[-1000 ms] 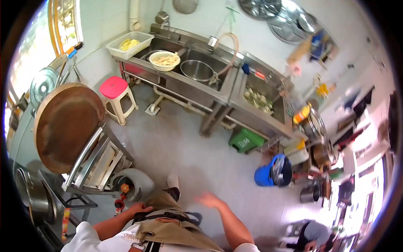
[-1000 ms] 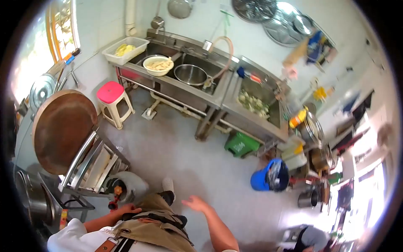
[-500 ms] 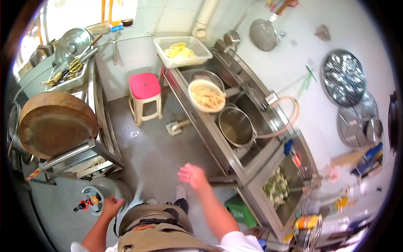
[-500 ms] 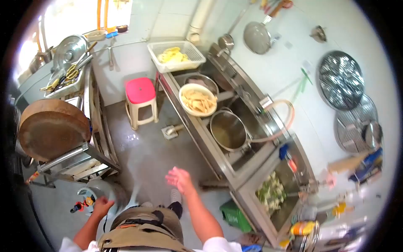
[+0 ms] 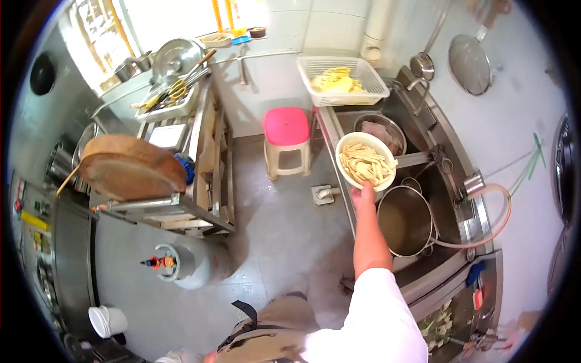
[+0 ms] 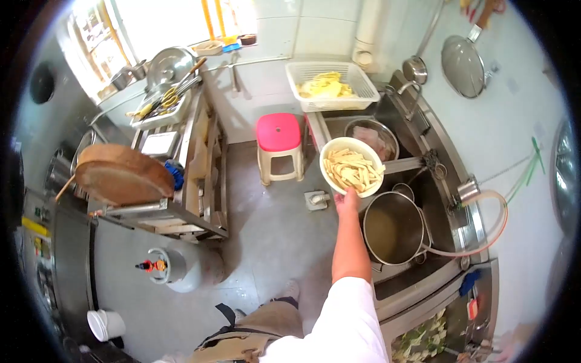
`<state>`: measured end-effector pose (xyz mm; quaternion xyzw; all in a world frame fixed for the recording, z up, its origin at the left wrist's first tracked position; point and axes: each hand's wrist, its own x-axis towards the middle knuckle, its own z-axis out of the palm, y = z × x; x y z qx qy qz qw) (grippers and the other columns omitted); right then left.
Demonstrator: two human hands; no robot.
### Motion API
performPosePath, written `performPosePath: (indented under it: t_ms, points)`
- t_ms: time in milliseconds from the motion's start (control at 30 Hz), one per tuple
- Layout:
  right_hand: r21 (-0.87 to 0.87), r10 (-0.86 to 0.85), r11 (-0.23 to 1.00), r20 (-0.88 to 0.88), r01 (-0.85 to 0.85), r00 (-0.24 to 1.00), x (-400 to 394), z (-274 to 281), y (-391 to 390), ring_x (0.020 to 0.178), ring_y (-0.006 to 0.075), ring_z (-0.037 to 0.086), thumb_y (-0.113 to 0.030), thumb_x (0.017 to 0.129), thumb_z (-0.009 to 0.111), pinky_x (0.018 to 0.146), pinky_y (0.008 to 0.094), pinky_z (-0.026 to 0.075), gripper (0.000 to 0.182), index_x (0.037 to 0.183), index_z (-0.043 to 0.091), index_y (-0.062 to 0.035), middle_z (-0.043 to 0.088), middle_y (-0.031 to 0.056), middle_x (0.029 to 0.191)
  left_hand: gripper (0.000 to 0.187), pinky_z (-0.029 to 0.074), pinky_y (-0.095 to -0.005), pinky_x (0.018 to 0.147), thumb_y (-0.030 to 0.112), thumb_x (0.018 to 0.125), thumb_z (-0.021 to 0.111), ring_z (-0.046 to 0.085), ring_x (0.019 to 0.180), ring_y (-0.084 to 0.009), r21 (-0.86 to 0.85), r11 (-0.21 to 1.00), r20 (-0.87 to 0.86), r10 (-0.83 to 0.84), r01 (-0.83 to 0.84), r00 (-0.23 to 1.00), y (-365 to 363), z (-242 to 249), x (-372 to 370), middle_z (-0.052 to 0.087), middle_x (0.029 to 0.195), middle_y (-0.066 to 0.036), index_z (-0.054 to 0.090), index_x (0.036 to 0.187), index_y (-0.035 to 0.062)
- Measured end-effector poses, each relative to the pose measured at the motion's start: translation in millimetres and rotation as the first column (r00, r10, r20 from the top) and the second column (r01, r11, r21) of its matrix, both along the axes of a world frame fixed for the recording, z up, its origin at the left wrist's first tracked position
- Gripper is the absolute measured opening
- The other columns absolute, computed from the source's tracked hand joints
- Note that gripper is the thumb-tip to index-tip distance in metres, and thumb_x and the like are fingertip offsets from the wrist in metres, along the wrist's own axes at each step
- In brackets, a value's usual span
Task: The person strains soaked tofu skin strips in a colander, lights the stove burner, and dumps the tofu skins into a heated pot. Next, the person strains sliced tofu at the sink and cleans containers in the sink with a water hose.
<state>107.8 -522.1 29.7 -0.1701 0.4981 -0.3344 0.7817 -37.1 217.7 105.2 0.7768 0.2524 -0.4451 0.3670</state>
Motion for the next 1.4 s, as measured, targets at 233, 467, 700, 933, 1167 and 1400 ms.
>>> performPosePath:
  t_ms: [233, 467, 700, 933, 1167, 1400]
  points:
    - [-0.255, 0.278, 0.931, 0.028, -0.262, 0.96, -62, 19, 137, 0.086, 0.0225, 0.062, -0.006, 0.078, 0.057, 0.065, 0.0343, 0.051, 0.048, 0.124, 0.047, -0.0045, 0.06, 0.01, 0.108, 0.036, 0.048, -0.0307, 0.077, 0.042, 0.09, 0.054, 0.059, 0.082, -0.0141, -0.229, 0.968, 0.021, 0.107, -0.099, 0.994, 8, -8, -92, 0.067, 0.089, -0.004, 0.067, 0.1, 0.0101]
    - [-0.126, 0.741, 0.668, 0.023, -0.733, 0.671, -128, 38, 354, 0.065, 0.0206, 0.06, -0.009, 0.07, 0.054, 0.046, 0.0317, 0.043, 0.042, 0.111, 0.054, -0.0009, 0.064, 0.0122, 0.094, 0.046, 0.045, -0.0275, 0.08, 0.043, 0.091, 0.056, 0.058, 0.095, -0.012, -0.474, 0.858, 0.188, 0.318, -0.198, 0.929, 85, -13, -107, 0.066, 0.101, -0.005, 0.058, 0.12, 0.0076]
    - [-0.053, 0.998, 0.043, -0.044, -0.998, 0.045, -163, 101, 584, 0.057, 0.0256, 0.057, -0.006, 0.071, 0.051, 0.043, 0.0363, 0.041, 0.04, 0.11, 0.052, 0.0049, 0.063, 0.0166, 0.087, 0.06, 0.05, -0.036, 0.082, 0.041, 0.088, 0.06, 0.057, 0.105, -0.0226, -0.676, 0.554, 0.092, 0.717, -0.485, 0.69, 180, 31, -119, 0.058, 0.119, -0.009, 0.043, 0.135, 0.0063]
    - [-0.028, 0.906, -0.406, -0.141, -0.913, -0.398, -131, 159, 741, 0.051, 0.0199, 0.055, -0.01, 0.08, 0.053, 0.045, 0.0304, 0.045, 0.028, 0.101, 0.058, 0.008, 0.063, 0.0149, 0.078, 0.05, 0.051, -0.04, 0.089, 0.028, 0.089, 0.055, 0.059, 0.108, -0.0257, -0.904, 0.119, -0.08, 0.897, -0.411, 0.434, 277, 60, -99, 0.058, 0.12, -0.017, 0.046, 0.128, -0.003]
    - [-0.087, 0.769, -0.629, -0.215, -0.772, -0.602, 5, 159, 863, 0.053, 0.0163, 0.061, -0.016, 0.081, 0.057, 0.047, 0.025, 0.047, 0.027, 0.095, 0.063, 0.0064, 0.066, 0.0122, 0.072, 0.057, 0.051, -0.0357, 0.086, 0.009, 0.073, 0.055, 0.062, 0.1, -0.028, -0.878, 0.11, -0.018, 0.965, -0.467, 0.26, 392, 75, 10, 0.059, 0.115, -0.021, 0.045, 0.125, -0.009]
    - [-0.189, 0.682, -0.727, -0.089, -0.66, -0.726, 194, 186, 1017, 0.062, 0.0162, 0.061, -0.037, 0.093, 0.054, 0.053, 0.0273, 0.048, 0.044, 0.11, 0.055, 0.0035, 0.064, 0.0107, 0.087, 0.068, 0.042, -0.0413, 0.1, 0.008, 0.064, 0.049, 0.055, 0.113, -0.0332, -0.89, -0.013, -0.027, 0.999, -0.456, 0.024, 513, 113, 160, 0.053, 0.125, -0.021, 0.041, 0.13, -0.0085]
